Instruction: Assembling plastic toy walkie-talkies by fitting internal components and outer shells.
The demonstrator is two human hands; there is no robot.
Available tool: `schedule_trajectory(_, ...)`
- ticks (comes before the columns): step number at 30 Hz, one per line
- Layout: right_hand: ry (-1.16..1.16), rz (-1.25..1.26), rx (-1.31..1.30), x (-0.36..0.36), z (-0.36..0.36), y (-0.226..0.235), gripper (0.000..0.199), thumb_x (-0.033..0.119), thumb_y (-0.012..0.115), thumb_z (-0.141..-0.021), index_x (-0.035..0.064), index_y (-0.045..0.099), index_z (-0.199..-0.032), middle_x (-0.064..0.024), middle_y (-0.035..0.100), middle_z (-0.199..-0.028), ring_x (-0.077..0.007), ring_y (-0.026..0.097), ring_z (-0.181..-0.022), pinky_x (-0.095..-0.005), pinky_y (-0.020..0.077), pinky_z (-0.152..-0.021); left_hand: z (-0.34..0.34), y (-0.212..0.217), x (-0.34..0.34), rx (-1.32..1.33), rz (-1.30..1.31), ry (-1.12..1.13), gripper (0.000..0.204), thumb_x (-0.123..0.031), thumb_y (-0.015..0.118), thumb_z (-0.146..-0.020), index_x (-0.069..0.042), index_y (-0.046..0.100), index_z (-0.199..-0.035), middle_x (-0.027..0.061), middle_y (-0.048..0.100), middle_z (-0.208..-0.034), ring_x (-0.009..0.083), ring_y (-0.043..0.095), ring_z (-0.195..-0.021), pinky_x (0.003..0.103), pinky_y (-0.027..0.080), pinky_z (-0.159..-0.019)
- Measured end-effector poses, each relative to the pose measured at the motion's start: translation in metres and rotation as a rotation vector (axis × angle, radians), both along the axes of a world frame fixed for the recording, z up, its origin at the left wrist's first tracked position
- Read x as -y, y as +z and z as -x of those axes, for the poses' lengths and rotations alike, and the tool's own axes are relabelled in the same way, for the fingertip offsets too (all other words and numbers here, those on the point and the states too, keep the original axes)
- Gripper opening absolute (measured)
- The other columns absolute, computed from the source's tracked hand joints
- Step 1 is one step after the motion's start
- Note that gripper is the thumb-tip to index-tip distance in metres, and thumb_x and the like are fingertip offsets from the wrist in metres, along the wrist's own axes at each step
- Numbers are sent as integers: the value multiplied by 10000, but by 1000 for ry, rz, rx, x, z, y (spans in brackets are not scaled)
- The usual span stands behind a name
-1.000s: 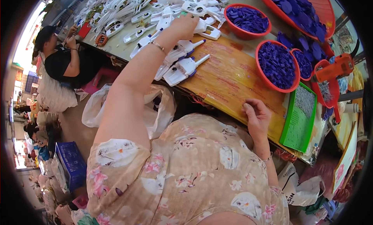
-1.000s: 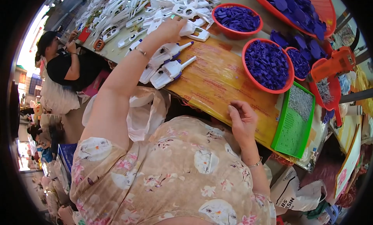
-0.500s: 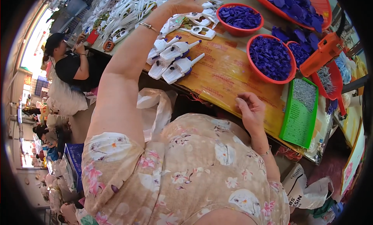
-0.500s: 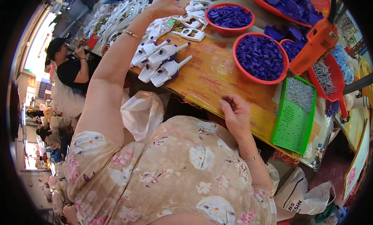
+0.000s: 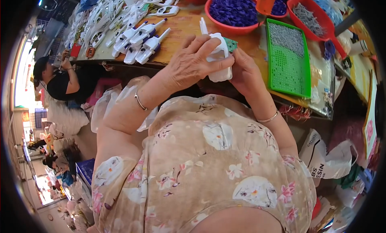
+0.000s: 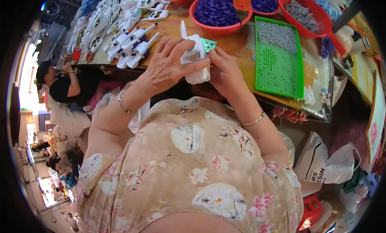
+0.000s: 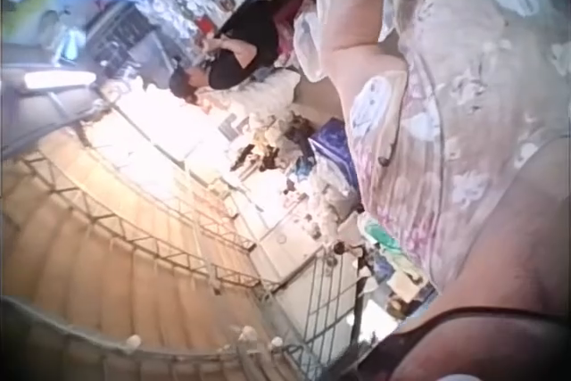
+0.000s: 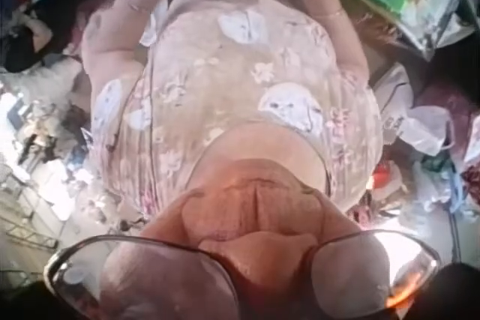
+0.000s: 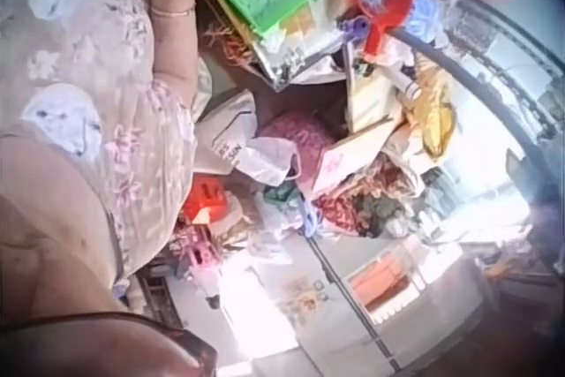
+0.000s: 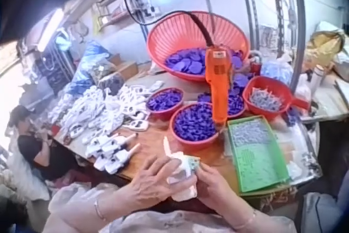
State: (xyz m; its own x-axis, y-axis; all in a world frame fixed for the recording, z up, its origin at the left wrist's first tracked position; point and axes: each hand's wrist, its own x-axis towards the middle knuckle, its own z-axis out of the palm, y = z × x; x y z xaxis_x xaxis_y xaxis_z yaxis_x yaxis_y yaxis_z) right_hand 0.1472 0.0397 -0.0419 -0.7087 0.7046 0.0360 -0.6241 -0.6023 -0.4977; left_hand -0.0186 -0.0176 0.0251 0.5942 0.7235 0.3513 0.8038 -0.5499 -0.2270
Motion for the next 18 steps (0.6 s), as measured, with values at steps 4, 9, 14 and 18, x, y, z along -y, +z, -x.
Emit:
schedule_trajectory(4,-177,-63,42,2,-7,-7,369,142,545,-902,22,455,-1239,-81,568,-1133,-178,587,-973,-340,495,-836,-11,-11,12,496,267,-44,645,-6,633,-629,-197,525,-1235,137,418,-1247,347,410,-1180,435,326,-1006)
schedule_trajectory(9,-403,-285,337,2,1,-12,380,-3,612,-816,19,526,-1185,-58,601,-1052,-111,586,-907,-248,485,-790,-11,-32,5,1196,457,124,611,-81,665,-767,9,353,-1284,114,421,-1275,200,453,-1150,353,406,-954)
schedule_trajectory(14,-525,-528,517,6,8,-10,394,-9,616,-816,-7,517,-1197,-37,593,-1036,-85,569,-861,-212,467,-767,-6,-51,-21,1638,827,104,631,-93,692,-772,10,349,-1292,115,514,-1164,185,534,-1038,334,435,-928)
schedule_trajectory(18,-458,-545,555,8,7,-6,388,-31,610,-812,-29,516,-1189,-46,592,-1032,-83,563,-846,-217,468,-771,5,-57,-22,1837,1007,-18,806,-10,737,-702,-32,265,-1355,127,504,-1169,196,547,-1043,340,468,-895)
